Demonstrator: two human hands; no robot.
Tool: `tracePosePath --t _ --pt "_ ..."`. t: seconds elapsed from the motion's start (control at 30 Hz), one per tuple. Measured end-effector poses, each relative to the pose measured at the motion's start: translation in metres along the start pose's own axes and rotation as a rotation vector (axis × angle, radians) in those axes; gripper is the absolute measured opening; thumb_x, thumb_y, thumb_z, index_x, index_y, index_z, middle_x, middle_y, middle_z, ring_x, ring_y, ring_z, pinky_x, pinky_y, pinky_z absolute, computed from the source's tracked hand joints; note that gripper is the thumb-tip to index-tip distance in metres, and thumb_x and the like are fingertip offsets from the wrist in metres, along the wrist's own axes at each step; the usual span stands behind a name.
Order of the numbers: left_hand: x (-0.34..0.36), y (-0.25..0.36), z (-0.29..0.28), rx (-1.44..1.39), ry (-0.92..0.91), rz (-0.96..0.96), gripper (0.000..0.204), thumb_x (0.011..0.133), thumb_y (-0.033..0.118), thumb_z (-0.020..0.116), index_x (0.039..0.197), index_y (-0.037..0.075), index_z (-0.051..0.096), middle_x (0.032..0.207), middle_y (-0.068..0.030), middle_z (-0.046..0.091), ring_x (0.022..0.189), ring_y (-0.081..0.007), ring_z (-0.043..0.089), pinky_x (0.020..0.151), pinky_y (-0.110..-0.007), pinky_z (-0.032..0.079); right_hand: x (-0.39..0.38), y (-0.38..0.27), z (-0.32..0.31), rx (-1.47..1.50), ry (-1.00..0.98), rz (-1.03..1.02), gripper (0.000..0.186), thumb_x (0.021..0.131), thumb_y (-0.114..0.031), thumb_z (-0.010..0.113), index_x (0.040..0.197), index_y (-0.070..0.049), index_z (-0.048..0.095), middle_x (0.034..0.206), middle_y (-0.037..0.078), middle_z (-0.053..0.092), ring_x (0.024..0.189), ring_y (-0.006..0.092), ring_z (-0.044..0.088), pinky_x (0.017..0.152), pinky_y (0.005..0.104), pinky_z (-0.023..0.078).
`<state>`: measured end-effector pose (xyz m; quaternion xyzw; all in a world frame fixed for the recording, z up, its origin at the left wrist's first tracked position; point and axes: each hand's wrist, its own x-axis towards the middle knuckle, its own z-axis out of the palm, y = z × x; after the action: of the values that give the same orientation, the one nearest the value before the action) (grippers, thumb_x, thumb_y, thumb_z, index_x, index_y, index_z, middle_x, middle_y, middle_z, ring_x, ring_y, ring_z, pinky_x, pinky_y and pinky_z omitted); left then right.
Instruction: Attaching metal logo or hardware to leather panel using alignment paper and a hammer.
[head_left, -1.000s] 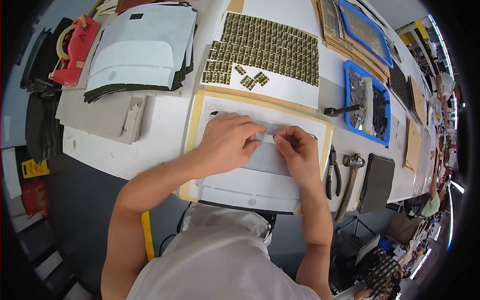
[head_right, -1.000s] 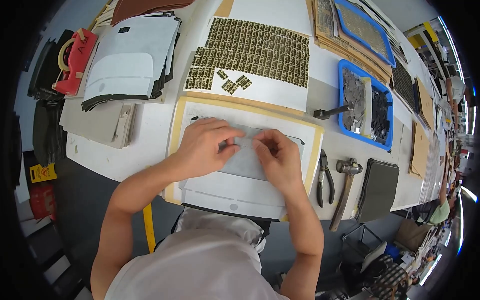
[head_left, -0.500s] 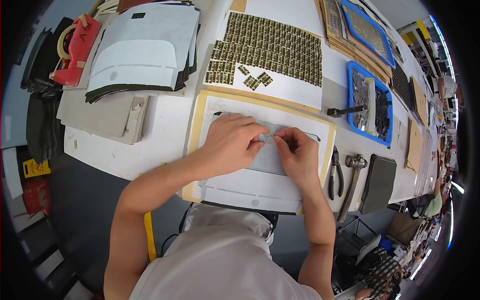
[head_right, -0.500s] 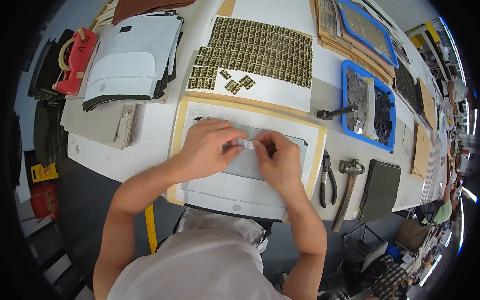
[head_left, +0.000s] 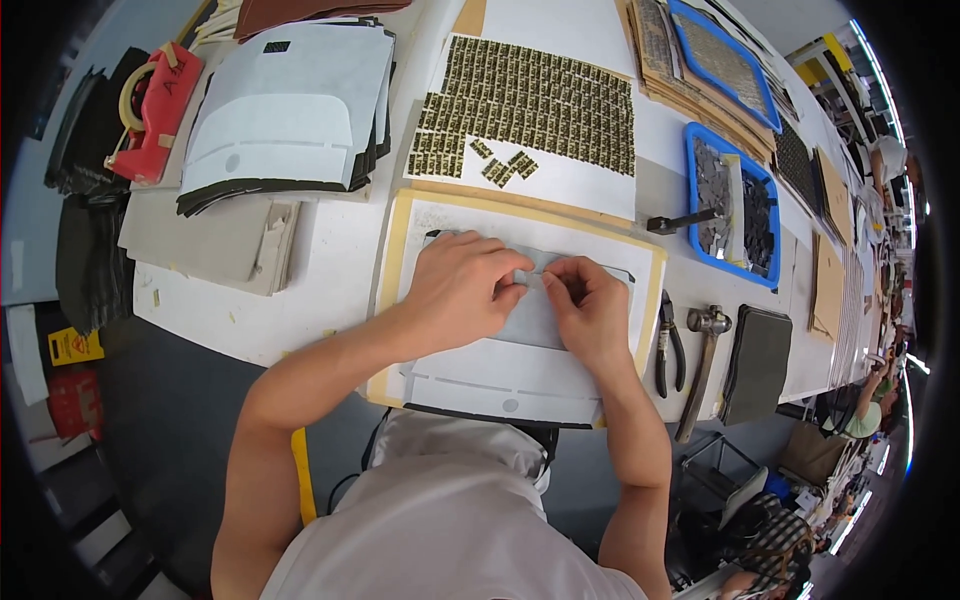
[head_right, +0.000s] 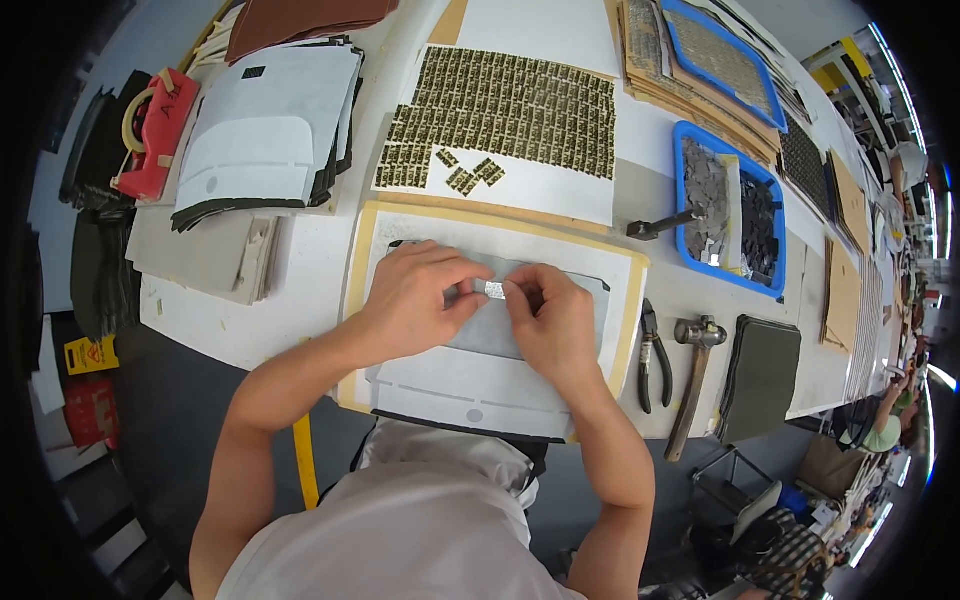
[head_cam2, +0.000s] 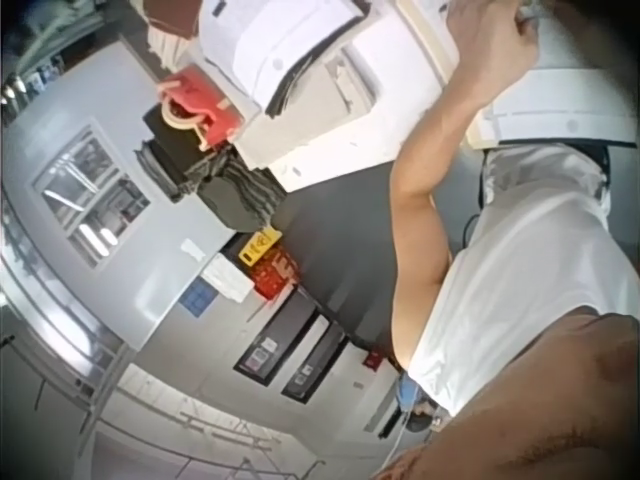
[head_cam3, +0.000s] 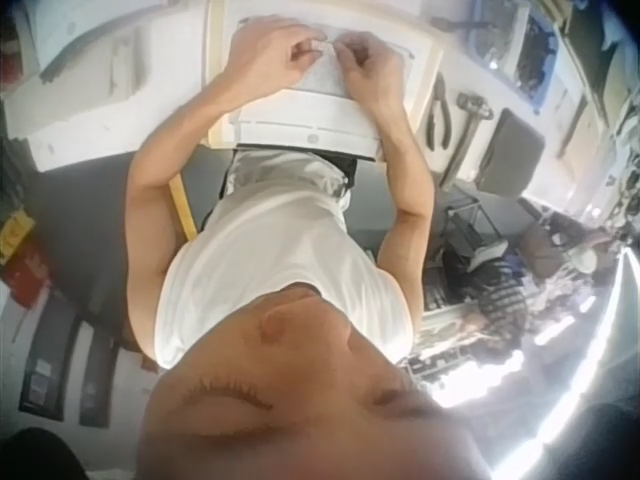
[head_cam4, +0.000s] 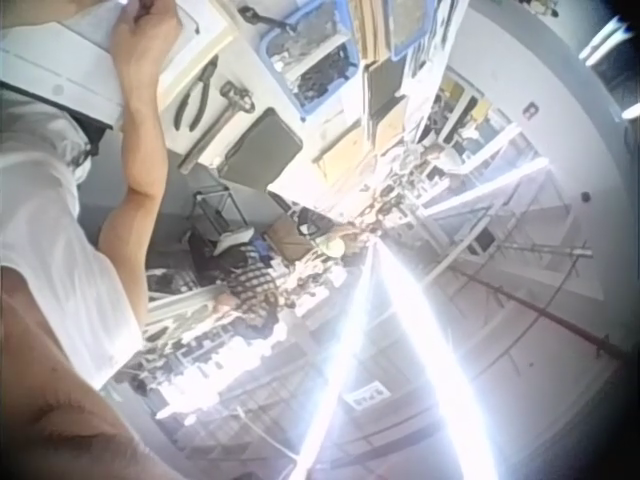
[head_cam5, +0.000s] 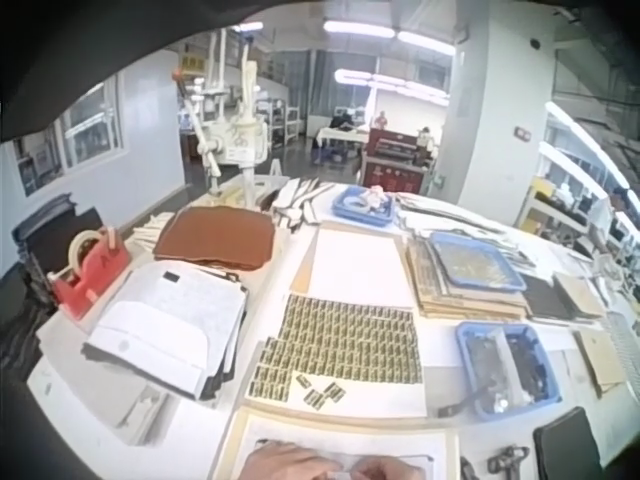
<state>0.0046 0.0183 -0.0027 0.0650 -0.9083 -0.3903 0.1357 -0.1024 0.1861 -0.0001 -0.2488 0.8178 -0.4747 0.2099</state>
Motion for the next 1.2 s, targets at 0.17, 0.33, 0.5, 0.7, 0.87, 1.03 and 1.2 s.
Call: tracePosePath --t 0.17,0.33,0.5,0.7,0.87,1.03,1.2 --pt "0.0 0.0 0.004 0.077 0.018 0.02 0.015 0.081 0.017 0.08 0.096 0.015 0.079 0.076 0.0018 0.067 0.073 -0.0207 0.063 0.073 -0.038 0.046 -0.001 -0.002 -0.002 -0.062 -0.014 -0.023 0.008 0.088 -0.004 0.073 0.094 0.002 0.072 0.072 0.008 0.069 0.059 0.0125 0.062 0.058 0.0283 0.051" --pt "0.001 0.001 0.006 0.174 0.049 0.077 0.01 0.081 0.019 0.08 0.091 0.017 0.082 0.075 0.0027 0.066 0.072 -0.0198 0.061 0.072 -0.037 0.041 -0.001 0.002 -0.009 -0.015 -0.018 -0.036 0.011 0.085 -0.001 0.076 0.096 0.001 0.074 0.077 0.009 0.071 0.063 0.0122 0.064 0.06 0.0271 0.052" --pt "0.0 0.001 0.007 0.207 0.063 0.105 0.011 0.081 0.018 0.08 0.092 0.017 0.082 0.075 0.0033 0.064 0.072 -0.0188 0.06 0.072 -0.036 0.04 0.0 0.005 -0.015 0.047 -0.069 0.016 0.012 0.084 0.001 0.077 0.095 0.001 0.075 0.081 0.009 0.072 0.066 0.0111 0.064 0.062 0.0261 0.053" --pt "0.002 0.003 0.006 0.198 0.042 0.097 0.011 0.08 0.017 0.079 0.091 0.017 0.082 0.073 0.0034 0.063 0.072 -0.0184 0.059 0.071 -0.036 0.04 0.0 0.01 -0.011 0.05 -0.047 0.021 0.01 0.086 0.0 0.077 0.096 0.0 0.075 0.079 0.002 0.072 0.066 0.0058 0.06 0.062 0.0229 0.051" --pt "0.002 0.004 0.007 0.195 0.054 0.098 0.012 0.079 0.017 0.08 0.091 0.016 0.082 0.073 0.0034 0.063 0.072 -0.0185 0.059 0.071 -0.036 0.04 0.0 0.01 -0.011 0.041 -0.026 -0.024 0.01 0.085 0.0 0.079 0.095 0.0 0.076 0.079 0.004 0.072 0.066 0.0065 0.062 0.062 0.0234 0.051" --pt "0.003 0.006 0.006 0.189 0.056 0.104 0.011 0.079 0.018 0.082 0.088 0.015 0.081 0.072 0.0032 0.062 0.07 -0.0187 0.058 0.07 -0.036 0.039 -0.004 0.011 -0.009 0.021 -0.013 -0.05 0.01 0.085 0.001 0.079 0.095 0.001 0.076 0.085 0.005 0.07 0.07 0.0084 0.062 0.064 0.0239 0.052" --pt "0.001 0.003 0.01 0.181 0.098 0.13 0.009 0.078 0.018 0.082 0.086 0.014 0.081 0.071 0.0028 0.062 0.069 -0.0188 0.059 0.069 -0.036 0.038 -0.004 0.013 -0.01 0.055 -0.033 -0.035 0.009 0.086 0.002 0.078 0.095 0.001 0.076 0.089 0.006 0.068 0.072 0.0093 0.063 0.065 0.0243 0.052"
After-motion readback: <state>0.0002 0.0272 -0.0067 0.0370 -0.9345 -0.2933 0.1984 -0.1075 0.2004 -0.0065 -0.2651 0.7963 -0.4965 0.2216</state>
